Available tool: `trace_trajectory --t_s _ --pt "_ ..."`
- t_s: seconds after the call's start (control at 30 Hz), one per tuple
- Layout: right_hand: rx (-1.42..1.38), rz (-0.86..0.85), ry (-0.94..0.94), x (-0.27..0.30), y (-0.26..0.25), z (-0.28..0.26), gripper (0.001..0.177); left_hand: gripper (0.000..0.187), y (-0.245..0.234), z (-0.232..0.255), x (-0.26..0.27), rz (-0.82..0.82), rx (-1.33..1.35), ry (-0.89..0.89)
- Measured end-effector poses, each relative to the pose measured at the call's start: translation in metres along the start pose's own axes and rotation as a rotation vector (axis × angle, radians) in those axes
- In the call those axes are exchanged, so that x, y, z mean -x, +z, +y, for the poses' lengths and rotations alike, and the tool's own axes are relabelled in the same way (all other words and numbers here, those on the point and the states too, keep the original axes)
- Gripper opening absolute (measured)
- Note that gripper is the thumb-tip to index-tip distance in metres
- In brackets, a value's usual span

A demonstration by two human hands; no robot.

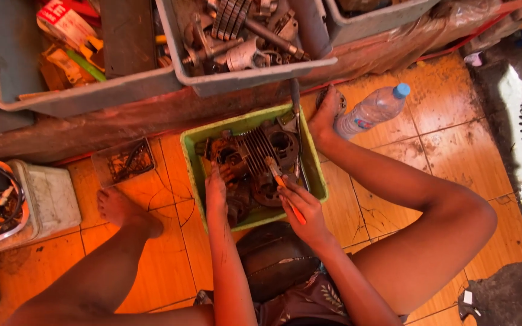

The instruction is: Cleaning grime and deposits from a motorcycle engine cylinder head using a brush, solvent, and a scraping tool.

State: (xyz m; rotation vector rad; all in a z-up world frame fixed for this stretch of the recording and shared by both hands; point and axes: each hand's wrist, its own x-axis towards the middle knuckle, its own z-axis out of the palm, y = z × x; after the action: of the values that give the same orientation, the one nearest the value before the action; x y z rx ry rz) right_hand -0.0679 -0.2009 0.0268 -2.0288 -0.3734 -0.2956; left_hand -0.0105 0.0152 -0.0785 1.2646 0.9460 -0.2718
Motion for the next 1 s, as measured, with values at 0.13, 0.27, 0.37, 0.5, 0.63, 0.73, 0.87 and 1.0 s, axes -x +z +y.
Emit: trace_trajectory --t_s 0.13,0.27,0.37,0.5,0.63,0.73,0.87,1.0 --pt "0.151 -0.129 0.157 0.000 -0.004 0.002 0.011 0.090 0.006 0.019 0.017 0.014 0.066 0.024" --pt "0.116 -0.111 0.201 0.012 0.000 0.006 0.011 0.084 0.005 0.019 0.035 0.012 0.060 0.018" --pt "0.008 0.053 0.051 -0.005 0.002 -0.005 0.016 0.081 0.007 0.025 0.029 -0.003 0.064 0.043" --pt "0.058 -0.079 0.223 -0.009 -0.002 -0.017 0.013 0.076 0.005 0.008 0.010 -0.032 0.063 0.068" --pt "0.220 -0.242 0.316 -0.020 -0.015 -0.017 0.017 0.075 0.004 0.002 0.009 -0.046 0.064 0.068" --pt "0.181 -0.309 0.193 -0.058 -0.018 -0.014 0.016 0.074 0.006 0.003 -0.004 -0.034 0.064 0.086" --pt "0.059 -0.363 -0.135 -0.107 -0.031 -0.008 0.009 0.071 0.002 -0.015 -0.014 -0.057 0.074 0.069" --pt "0.098 -0.885 -0.049 -0.153 -0.041 0.003 0.014 0.073 0.003 -0.014 -0.016 -0.083 0.070 0.107"
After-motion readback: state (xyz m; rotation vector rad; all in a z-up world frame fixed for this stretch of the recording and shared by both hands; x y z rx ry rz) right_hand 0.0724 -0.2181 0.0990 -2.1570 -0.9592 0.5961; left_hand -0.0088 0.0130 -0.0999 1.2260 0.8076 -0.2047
